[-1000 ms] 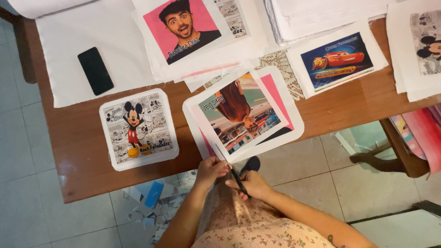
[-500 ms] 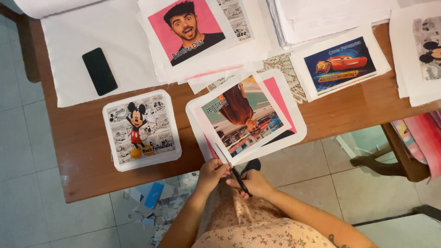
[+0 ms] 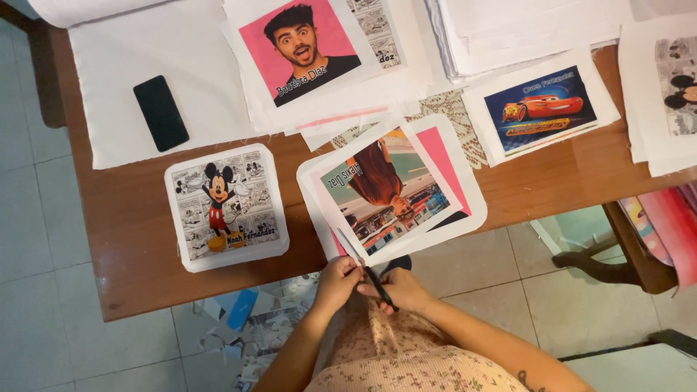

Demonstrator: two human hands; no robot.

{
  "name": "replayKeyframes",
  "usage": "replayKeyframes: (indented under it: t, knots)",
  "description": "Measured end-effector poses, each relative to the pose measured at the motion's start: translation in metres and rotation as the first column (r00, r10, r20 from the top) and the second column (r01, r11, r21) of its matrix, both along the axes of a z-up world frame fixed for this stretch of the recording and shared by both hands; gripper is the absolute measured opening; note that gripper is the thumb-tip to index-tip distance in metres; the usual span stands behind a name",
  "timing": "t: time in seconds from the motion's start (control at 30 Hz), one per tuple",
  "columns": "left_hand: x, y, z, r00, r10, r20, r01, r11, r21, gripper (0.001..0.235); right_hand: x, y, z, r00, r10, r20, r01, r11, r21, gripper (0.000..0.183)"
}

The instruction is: The person uses scissors to manually cut out various printed designs and portraits from sheets of paper on a wooden table.

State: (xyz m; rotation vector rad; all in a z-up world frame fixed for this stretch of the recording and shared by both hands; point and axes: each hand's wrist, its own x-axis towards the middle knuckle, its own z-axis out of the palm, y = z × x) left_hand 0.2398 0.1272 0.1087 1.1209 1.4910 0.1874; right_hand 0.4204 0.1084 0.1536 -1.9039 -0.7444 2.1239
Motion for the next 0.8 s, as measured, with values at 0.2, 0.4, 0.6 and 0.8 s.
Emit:
replayKeyframes:
  t: [0.2,0.4,0.6,0.8]
  knots:
    - [0.004,-0.006,-0.004,0.994,0.046,0.095,-0.045,0.999,-0.015,0.019,-0.003,0.017,0.021,0.997,0.067,0.040,-0.069,0.997,0.042,0.026]
    - [0.004,-0.004,-0.002,0.998,0.020,0.064,-0.021,1.000,0.012,0.016,-0.003,0.012,0.004,0.996,0.067,0.055,-0.071,0.994,0.080,0.017]
    - [-0.001,-0.009,-0.018,0.998,-0.070,0.009,0.069,0.995,0.069,0.016,-0.007,0.035,0.044,0.991,0.128,0.042,-0.130,0.991,0.042,0.021]
    - [-0.002,-0.011,-0.027,0.997,-0.069,0.021,0.066,0.993,0.093,0.016,-0.008,0.033,0.029,0.993,0.112,0.041,-0.113,0.993,0.018,0.022]
